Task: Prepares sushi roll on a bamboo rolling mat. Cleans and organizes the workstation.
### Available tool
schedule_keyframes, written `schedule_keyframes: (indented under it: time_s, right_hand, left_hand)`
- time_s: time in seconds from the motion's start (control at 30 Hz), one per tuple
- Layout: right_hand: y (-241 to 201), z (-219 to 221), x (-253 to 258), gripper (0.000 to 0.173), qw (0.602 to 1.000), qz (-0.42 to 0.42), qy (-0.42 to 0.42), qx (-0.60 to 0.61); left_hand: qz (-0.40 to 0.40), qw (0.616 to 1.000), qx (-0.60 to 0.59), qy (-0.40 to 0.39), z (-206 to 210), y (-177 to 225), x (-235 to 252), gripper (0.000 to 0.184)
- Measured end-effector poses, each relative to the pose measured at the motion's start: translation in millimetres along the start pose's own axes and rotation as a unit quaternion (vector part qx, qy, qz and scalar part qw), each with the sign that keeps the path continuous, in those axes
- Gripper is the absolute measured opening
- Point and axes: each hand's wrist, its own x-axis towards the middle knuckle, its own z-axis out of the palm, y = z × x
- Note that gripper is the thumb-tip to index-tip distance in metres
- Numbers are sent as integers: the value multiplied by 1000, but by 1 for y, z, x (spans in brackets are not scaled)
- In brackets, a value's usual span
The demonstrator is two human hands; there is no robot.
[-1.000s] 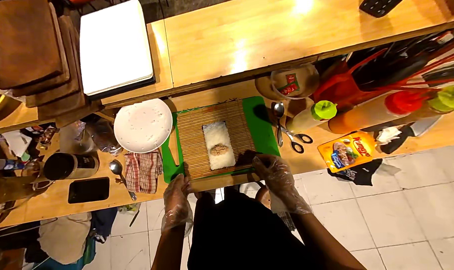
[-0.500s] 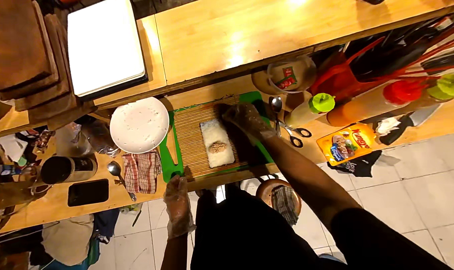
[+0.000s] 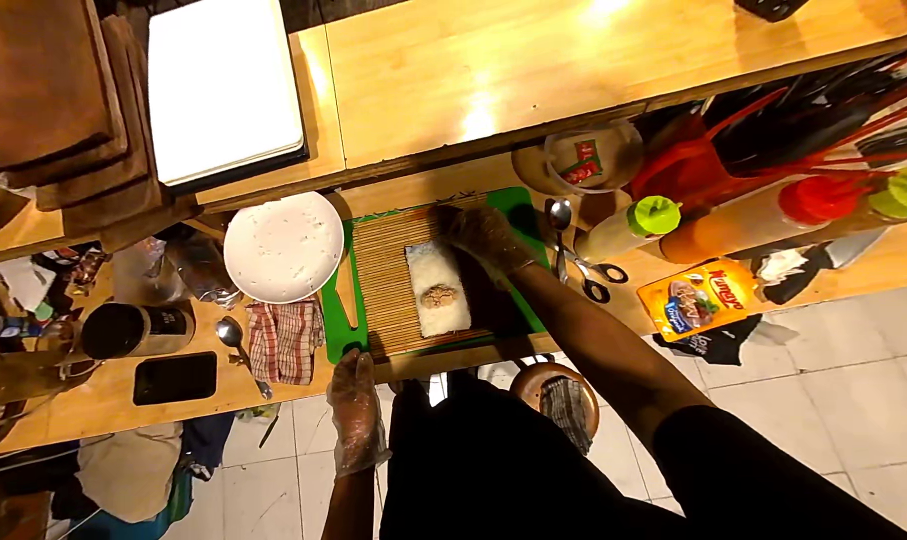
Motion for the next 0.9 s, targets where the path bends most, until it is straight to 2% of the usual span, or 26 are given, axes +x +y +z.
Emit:
schedule_keyframes:
  time_s: [0.23,0.33,0.4,0.43,0.5,0.6,0.67,0.7,0.77,0.83,0.9]
  right_hand:
    - [5,3,13,27,1000,-27,-11,11]
    - [3,-13,11,26,994,-17,-36,106]
    - [0,-37,1,29,983,-13,-53,173]
    - [4,-40,-5,29,977,-4,-32,210]
    - [1,-38,-25,32,956,45,47,286]
    - [-29,-31,-77,33,935,82,139,315]
    - [-47,-25,-104,33,928,111,175,309]
    - [-50,-24,-110,34,922,126,182,317]
    - [-46,-27,-114,32,903,135,191,362]
    - [-36,-32,-117,28,866,136,209,432]
    - [-28,-35,-120,28,856,156,213,444]
  left_hand:
    - [-4,1000,2,3,1,3,0,29]
    - [-5,1000,8,11,0,5,-3,31]
    - [43,998,50,0,-4,7,-7,35]
    - [78,993,84,-17,-4,11,-10,37]
    - [164,971,153,-79,8,27,-19,40]
    - [287,904,239,-207,55,52,-28,53]
    - [312,857,298,-283,94,69,-31,73]
    - [339,838,312,-293,110,72,-33,73]
    - [396,815,296,-302,131,70,-32,53]
    - [414,799,287,-329,138,72,-36,29]
    - [430,781,272,-361,139,79,-44,22]
